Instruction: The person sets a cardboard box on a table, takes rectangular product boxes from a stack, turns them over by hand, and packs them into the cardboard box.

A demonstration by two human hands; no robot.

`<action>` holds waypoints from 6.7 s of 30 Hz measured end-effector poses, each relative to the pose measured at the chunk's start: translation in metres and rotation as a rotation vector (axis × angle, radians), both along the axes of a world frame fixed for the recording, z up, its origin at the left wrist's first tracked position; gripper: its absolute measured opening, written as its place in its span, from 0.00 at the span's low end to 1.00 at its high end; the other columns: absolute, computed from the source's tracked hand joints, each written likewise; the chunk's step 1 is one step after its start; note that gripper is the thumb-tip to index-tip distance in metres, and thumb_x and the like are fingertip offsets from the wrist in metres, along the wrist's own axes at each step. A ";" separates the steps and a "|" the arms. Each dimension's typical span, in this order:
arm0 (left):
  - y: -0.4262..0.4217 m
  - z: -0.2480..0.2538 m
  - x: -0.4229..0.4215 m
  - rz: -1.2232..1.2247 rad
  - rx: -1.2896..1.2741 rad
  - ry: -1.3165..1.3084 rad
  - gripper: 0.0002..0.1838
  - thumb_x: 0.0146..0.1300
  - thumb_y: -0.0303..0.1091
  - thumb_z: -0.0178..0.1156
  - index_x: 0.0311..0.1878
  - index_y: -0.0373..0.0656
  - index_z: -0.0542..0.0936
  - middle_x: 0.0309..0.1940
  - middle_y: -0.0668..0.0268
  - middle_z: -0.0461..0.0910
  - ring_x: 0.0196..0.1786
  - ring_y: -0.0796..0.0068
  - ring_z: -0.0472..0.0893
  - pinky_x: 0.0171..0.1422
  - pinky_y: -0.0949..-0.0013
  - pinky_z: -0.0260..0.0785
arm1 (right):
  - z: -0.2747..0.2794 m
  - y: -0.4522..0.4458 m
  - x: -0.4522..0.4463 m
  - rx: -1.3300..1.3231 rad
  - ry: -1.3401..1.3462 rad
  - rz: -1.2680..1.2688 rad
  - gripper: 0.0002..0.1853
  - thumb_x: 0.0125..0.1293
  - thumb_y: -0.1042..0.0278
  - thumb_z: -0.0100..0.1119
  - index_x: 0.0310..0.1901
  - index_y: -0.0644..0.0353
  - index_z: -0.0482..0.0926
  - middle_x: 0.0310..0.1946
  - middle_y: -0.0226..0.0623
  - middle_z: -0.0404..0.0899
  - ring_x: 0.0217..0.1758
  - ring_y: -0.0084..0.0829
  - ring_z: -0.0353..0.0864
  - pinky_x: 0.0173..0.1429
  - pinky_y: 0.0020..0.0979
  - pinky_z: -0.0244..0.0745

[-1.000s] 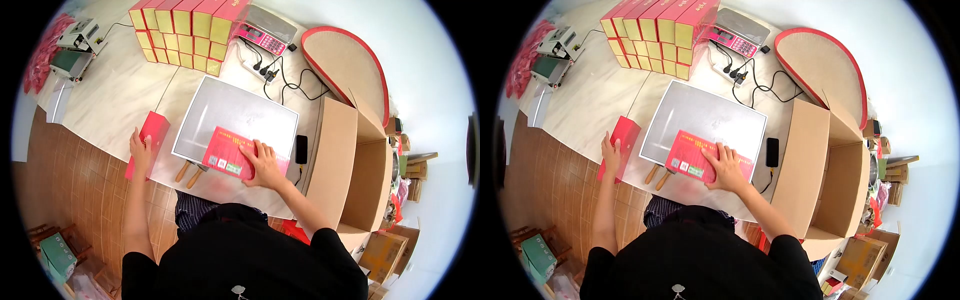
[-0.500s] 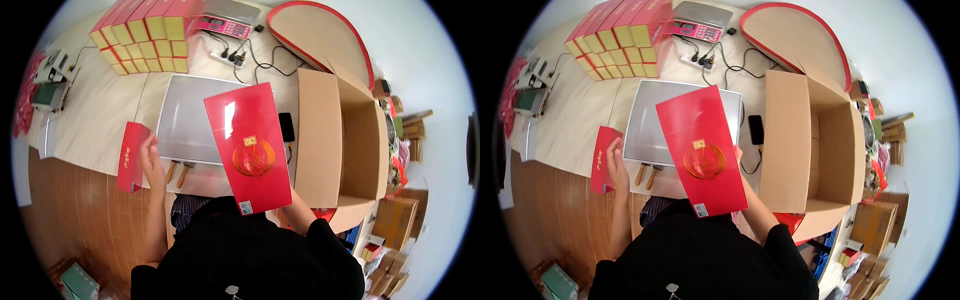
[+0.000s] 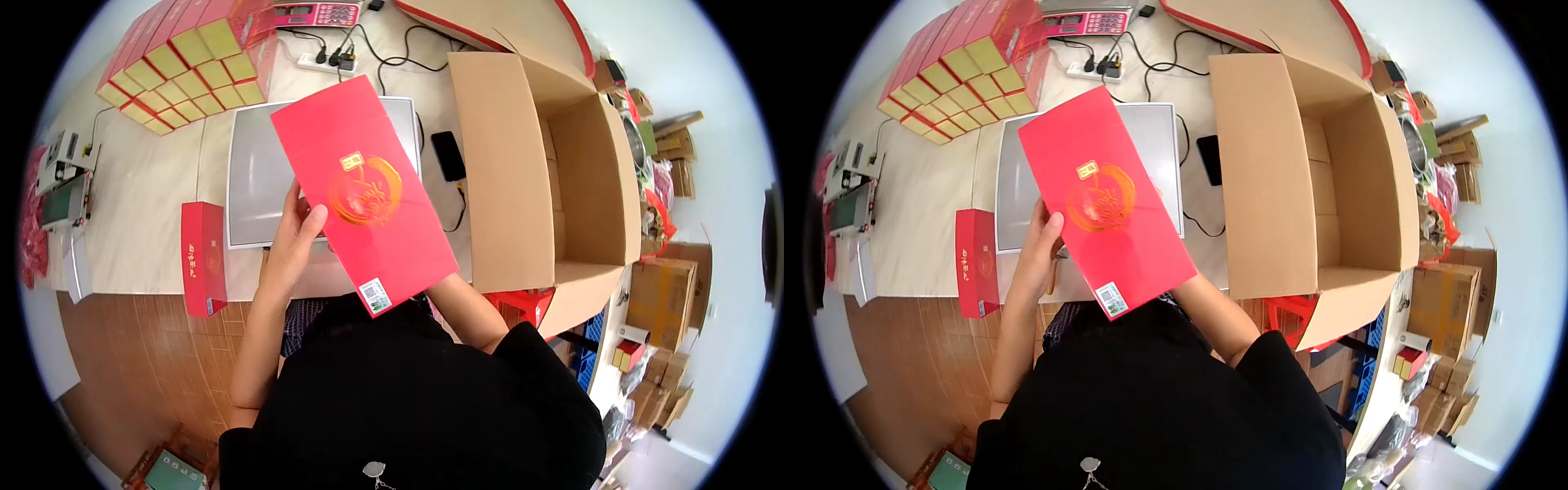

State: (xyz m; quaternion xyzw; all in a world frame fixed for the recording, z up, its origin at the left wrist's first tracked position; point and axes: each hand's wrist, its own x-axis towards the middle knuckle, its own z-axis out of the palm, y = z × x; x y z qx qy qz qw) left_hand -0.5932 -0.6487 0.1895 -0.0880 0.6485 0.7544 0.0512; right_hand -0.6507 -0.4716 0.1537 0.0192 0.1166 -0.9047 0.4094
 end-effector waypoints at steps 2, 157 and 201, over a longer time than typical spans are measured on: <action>0.002 0.001 -0.003 -0.016 0.027 0.001 0.40 0.71 0.55 0.50 0.75 0.37 0.51 0.64 0.55 0.67 0.68 0.66 0.65 0.70 0.63 0.59 | -0.009 0.000 -0.006 -0.014 0.014 -0.038 0.38 0.67 0.35 0.48 0.68 0.57 0.62 0.61 0.48 0.69 0.59 0.40 0.75 0.62 0.42 0.74; 0.026 0.015 0.013 0.054 0.010 0.118 0.38 0.75 0.47 0.48 0.77 0.40 0.43 0.58 0.65 0.66 0.48 0.82 0.70 0.40 0.77 0.68 | 0.018 0.012 0.028 -0.008 -0.001 -0.090 0.41 0.59 0.32 0.57 0.65 0.58 0.68 0.55 0.39 0.78 0.53 0.33 0.80 0.58 0.35 0.77; 0.157 0.032 -0.143 -0.365 0.145 0.217 0.38 0.66 0.58 0.54 0.70 0.43 0.59 0.69 0.62 0.61 0.70 0.67 0.61 0.73 0.61 0.51 | 0.158 0.285 -0.056 2.130 0.949 -1.038 0.42 0.54 0.59 0.71 0.70 0.55 0.64 0.51 0.43 0.72 0.54 0.37 0.74 0.61 0.36 0.68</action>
